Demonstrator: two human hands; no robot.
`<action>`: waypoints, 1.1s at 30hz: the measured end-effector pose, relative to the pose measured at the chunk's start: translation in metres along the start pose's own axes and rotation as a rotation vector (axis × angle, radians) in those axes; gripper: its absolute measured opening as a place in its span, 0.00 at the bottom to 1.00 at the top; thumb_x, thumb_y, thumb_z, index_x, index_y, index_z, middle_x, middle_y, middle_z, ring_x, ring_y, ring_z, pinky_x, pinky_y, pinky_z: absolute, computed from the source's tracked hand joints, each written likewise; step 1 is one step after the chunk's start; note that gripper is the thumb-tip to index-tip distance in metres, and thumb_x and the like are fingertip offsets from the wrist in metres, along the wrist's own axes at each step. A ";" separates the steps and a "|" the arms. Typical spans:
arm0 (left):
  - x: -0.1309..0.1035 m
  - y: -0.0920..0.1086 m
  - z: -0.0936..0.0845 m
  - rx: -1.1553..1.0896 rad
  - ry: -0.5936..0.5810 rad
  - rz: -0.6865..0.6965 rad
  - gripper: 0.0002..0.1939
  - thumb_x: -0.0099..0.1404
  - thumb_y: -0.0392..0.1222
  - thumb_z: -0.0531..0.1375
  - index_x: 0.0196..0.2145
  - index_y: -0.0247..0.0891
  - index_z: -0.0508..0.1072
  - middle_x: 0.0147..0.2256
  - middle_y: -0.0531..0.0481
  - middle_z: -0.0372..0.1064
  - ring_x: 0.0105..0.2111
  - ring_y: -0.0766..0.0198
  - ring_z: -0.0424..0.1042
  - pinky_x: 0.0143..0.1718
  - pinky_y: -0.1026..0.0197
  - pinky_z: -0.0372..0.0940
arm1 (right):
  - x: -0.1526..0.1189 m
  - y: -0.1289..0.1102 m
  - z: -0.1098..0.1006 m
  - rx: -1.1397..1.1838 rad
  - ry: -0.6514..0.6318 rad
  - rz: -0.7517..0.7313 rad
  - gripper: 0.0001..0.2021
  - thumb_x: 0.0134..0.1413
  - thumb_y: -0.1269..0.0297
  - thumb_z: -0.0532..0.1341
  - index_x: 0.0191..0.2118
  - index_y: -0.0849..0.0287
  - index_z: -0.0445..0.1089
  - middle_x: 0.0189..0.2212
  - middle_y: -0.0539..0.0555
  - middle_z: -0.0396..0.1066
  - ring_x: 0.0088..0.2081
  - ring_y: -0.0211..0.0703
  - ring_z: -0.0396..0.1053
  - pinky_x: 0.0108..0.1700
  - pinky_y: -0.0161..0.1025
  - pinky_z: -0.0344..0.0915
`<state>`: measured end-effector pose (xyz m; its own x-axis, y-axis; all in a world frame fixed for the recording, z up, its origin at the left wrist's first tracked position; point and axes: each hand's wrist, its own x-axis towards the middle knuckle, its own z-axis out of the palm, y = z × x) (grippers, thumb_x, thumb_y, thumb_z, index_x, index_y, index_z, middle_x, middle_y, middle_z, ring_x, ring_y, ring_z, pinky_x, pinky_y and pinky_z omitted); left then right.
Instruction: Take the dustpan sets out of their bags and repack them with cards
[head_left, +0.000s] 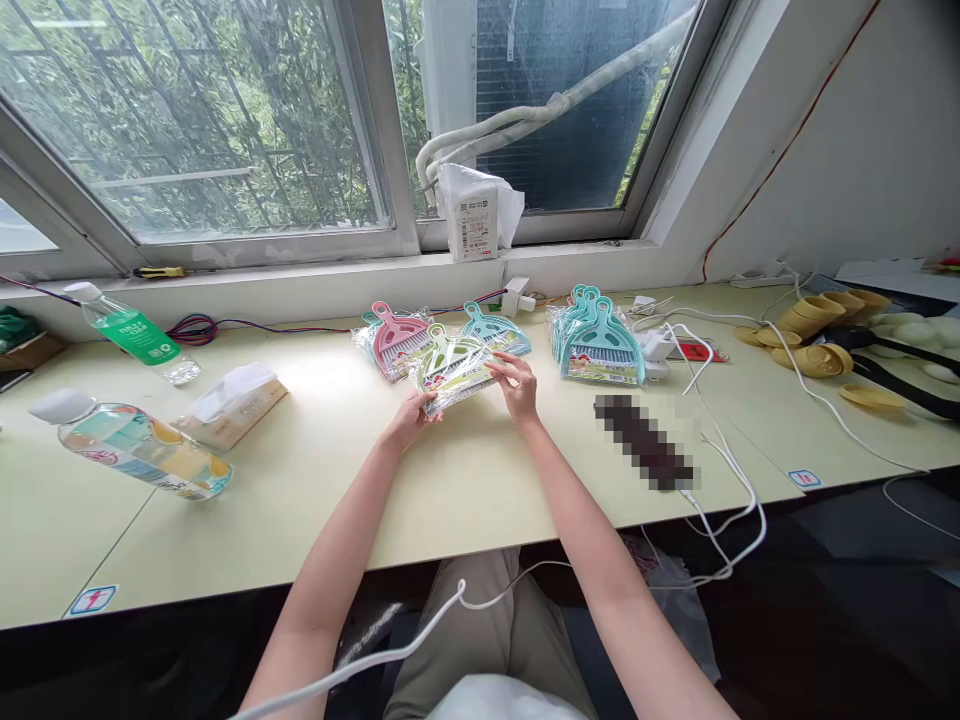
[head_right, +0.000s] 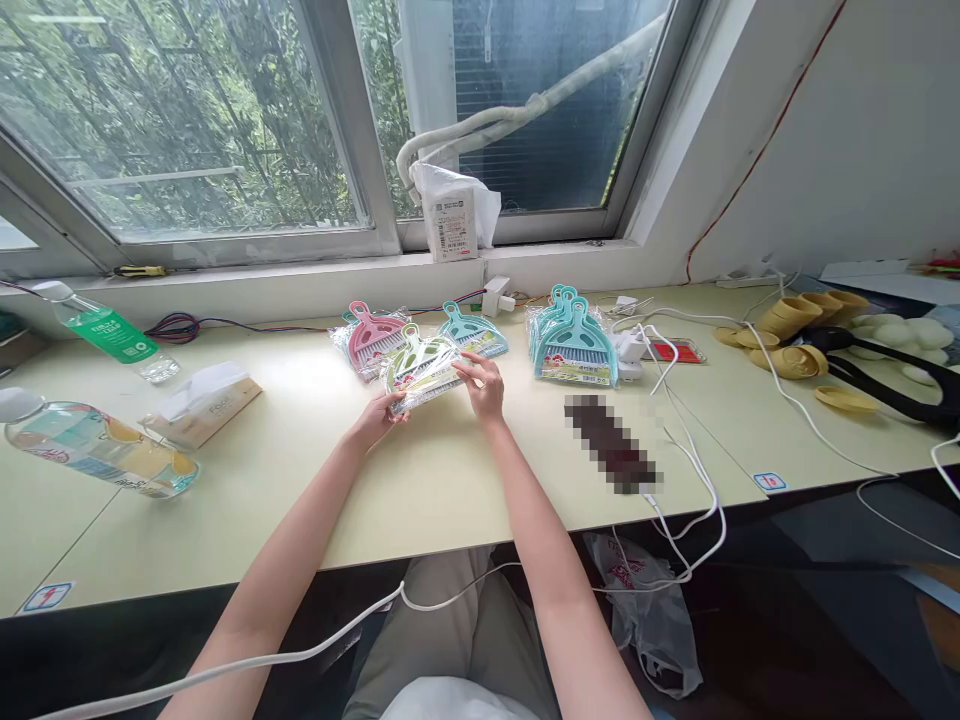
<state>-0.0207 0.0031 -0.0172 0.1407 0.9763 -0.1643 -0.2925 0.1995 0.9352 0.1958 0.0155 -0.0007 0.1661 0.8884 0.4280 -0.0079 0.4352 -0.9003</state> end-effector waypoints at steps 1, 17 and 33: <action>-0.001 0.001 -0.001 0.041 -0.071 -0.004 0.16 0.58 0.37 0.59 0.43 0.31 0.64 0.27 0.44 0.74 0.14 0.68 0.66 0.12 0.68 0.56 | 0.000 0.003 0.000 -0.012 0.011 0.015 0.07 0.48 0.66 0.66 0.34 0.47 0.77 0.46 0.49 0.71 0.53 0.45 0.62 0.55 0.42 0.62; -0.021 0.001 0.015 0.254 -0.323 0.122 0.42 0.57 0.53 0.63 0.61 0.40 0.46 0.39 0.39 0.74 0.26 0.61 0.74 0.23 0.66 0.65 | 0.016 0.053 -0.014 0.237 0.112 0.350 0.22 0.37 0.71 0.65 0.44 0.59 0.72 0.40 0.51 0.75 0.42 0.42 0.71 0.51 0.42 0.65; -0.004 -0.029 0.027 0.739 0.250 0.483 0.48 0.62 0.49 0.59 0.66 0.47 0.28 0.60 0.39 0.56 0.44 0.56 0.71 0.37 0.57 0.70 | 0.010 0.049 -0.008 0.194 0.156 0.242 0.23 0.41 0.66 0.63 0.48 0.61 0.70 0.43 0.57 0.74 0.45 0.49 0.70 0.49 0.45 0.66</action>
<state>0.0122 -0.0092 -0.0348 -0.0732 0.9466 0.3141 0.4253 -0.2553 0.8683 0.2050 0.0444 -0.0409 0.2853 0.9427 0.1729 -0.2505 0.2475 -0.9359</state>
